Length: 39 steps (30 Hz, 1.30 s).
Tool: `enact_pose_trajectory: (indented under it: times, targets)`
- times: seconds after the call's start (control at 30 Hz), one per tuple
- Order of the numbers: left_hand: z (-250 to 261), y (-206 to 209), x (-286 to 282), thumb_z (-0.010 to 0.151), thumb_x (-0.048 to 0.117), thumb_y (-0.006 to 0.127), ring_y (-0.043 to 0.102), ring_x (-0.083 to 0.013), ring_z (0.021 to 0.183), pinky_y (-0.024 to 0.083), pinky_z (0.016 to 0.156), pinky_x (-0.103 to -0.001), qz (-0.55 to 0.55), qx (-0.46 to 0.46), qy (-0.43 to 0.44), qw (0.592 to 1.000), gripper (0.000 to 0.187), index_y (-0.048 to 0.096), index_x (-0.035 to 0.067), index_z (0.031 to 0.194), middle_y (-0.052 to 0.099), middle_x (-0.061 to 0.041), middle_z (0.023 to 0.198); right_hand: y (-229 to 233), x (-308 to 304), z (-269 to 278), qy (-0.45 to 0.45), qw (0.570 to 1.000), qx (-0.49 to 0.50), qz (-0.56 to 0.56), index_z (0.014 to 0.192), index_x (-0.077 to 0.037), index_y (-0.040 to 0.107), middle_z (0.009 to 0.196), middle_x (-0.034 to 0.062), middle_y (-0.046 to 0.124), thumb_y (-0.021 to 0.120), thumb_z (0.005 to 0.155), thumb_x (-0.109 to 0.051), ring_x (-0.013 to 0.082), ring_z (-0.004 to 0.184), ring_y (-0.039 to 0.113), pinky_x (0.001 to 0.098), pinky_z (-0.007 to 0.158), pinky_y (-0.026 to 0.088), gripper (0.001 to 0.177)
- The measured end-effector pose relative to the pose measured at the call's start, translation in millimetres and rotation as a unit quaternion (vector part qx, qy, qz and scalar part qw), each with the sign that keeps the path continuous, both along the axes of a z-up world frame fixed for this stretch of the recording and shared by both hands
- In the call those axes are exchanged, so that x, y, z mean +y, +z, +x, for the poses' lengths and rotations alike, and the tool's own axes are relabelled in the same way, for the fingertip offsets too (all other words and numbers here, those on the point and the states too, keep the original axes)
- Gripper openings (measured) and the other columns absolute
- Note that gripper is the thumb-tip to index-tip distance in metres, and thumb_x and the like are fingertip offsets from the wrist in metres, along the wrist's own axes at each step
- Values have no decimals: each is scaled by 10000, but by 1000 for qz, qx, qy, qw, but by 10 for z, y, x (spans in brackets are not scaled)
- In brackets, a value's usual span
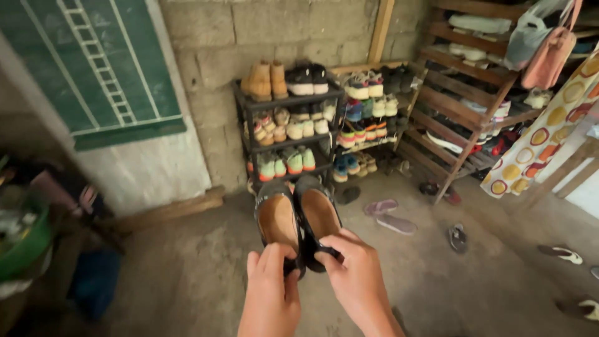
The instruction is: Organizing various shoes from the floor onto storage racks.
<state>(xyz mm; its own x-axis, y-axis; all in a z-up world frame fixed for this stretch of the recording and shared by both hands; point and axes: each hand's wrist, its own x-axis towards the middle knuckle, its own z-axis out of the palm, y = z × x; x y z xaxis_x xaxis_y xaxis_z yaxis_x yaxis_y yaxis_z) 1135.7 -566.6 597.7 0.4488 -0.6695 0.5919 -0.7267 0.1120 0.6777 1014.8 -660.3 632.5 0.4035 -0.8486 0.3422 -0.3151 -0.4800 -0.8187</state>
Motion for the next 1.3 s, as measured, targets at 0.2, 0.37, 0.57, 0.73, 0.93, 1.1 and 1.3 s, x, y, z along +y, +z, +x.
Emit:
enact_pose_trajectory:
  times: [0.2, 0.37, 0.57, 0.73, 0.93, 1.1, 1.3]
  targets:
    - [994, -261, -1156, 639, -127, 701, 515, -387, 829, 430, 747, -469, -14, -25, -42, 999, 417, 595, 65, 994, 646, -135, 949, -115, -1004, 856, -14, 1000, -28, -4, 943, -19, 744, 849, 73, 717, 786, 741, -16, 211, 649, 696, 314, 596, 548, 207]
    - [1472, -357, -1963, 680, -122, 684, 555, -378, 901, 472, 754, -452, -11, 16, -64, 998, 387, 605, 64, 1010, 656, -129, 955, -118, -1723, 1261, -58, 998, -8, 22, 994, -25, 744, 855, 91, 713, 782, 756, -14, 232, 652, 693, 321, 602, 547, 242]
    - [1691, -341, -2927, 698, -111, 697, 554, -367, 914, 471, 769, -457, 2, 10, -122, 993, 369, 593, 54, 1010, 648, -129, 967, -209, -2624, 1434, -99, 995, -9, 23, 989, -27, 753, 857, 94, 725, 792, 756, -20, 212, 684, 720, 316, 620, 562, 237]
    - [1677, -371, -3856, 721, -100, 691, 552, -364, 920, 480, 746, -445, 48, 39, -157, 986, 345, 596, 52, 1016, 657, -121, 987, -335, -3510, 1377, -115, 993, -24, 5, 955, -28, 764, 824, 84, 729, 791, 737, -12, 194, 649, 720, 312, 586, 546, 219]
    - [1362, -431, -5174, 704, -87, 708, 554, -388, 938, 439, 806, -477, 38, 20, -172, 984, 368, 579, 45, 1022, 645, -142, 994, -384, -4846, 1030, -109, 994, -19, 14, 939, -38, 775, 826, 93, 740, 784, 731, 3, 217, 641, 723, 310, 587, 549, 213]
    - [1033, -460, -6172, 729, -69, 711, 559, -384, 966, 443, 816, -471, 55, 57, -158, 984, 348, 573, 47, 1027, 644, -144, 1002, -430, -5932, 770, -104, 994, 41, -2, 964, -46, 771, 876, 120, 749, 807, 717, -29, 261, 701, 749, 330, 625, 564, 250]
    - [898, -457, -6809, 769, -67, 683, 540, -389, 1020, 431, 853, -479, 90, 87, -143, 982, 311, 558, 34, 1034, 631, -150, 1031, -567, -6696, 665, -81, 995, 57, -31, 940, -9, 760, 862, 129, 746, 809, 701, -27, 257, 731, 751, 335, 648, 568, 245]
